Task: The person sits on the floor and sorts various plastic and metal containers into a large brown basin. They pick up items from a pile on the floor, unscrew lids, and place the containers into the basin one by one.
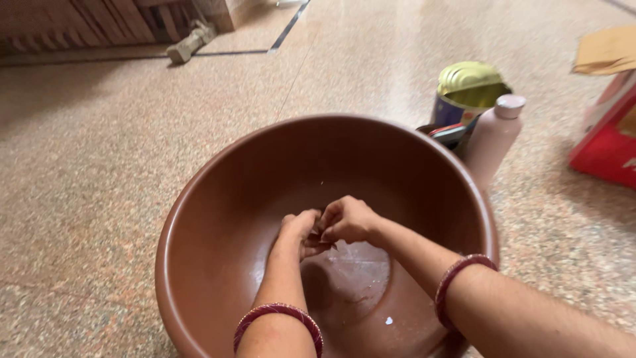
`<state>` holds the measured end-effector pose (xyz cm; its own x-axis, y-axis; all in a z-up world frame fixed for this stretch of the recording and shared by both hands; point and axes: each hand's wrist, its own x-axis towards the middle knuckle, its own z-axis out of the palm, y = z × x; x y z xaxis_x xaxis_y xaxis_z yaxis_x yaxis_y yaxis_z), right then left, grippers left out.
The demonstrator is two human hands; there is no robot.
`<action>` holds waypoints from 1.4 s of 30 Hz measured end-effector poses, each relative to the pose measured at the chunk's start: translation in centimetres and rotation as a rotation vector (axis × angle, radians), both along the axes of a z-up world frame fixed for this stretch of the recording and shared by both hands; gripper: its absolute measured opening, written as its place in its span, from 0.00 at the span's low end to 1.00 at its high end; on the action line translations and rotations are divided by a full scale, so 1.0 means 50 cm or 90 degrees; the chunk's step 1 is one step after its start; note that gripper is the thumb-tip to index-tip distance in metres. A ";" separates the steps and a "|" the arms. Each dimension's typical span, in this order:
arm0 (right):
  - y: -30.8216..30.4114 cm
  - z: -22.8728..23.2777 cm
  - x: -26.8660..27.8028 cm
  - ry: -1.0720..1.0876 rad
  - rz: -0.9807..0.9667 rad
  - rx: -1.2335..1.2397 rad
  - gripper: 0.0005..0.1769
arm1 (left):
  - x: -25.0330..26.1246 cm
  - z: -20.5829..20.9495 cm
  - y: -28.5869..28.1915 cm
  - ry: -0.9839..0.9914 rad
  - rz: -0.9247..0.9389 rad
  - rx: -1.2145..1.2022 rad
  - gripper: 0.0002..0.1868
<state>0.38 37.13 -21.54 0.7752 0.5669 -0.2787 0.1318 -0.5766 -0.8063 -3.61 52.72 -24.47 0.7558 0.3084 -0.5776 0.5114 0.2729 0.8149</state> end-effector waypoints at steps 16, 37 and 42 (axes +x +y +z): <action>-0.241 0.163 -0.012 0.049 -0.336 0.064 0.27 | 0.079 0.165 -0.201 -0.116 -0.144 0.306 0.16; -0.424 0.334 0.043 -0.358 -0.354 -0.016 0.10 | 0.092 0.334 -0.380 -0.091 -0.136 -0.044 0.40; -0.444 0.378 0.063 -0.311 -0.193 -0.086 0.15 | 0.178 0.289 -0.443 -0.283 -0.114 -0.130 0.27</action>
<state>3.53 14.95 -2.66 0.9540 0.2837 0.0968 0.2819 -0.7395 -0.6112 5.27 30.59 -10.02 0.9723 0.0661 -0.2241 0.1818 0.3882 0.9035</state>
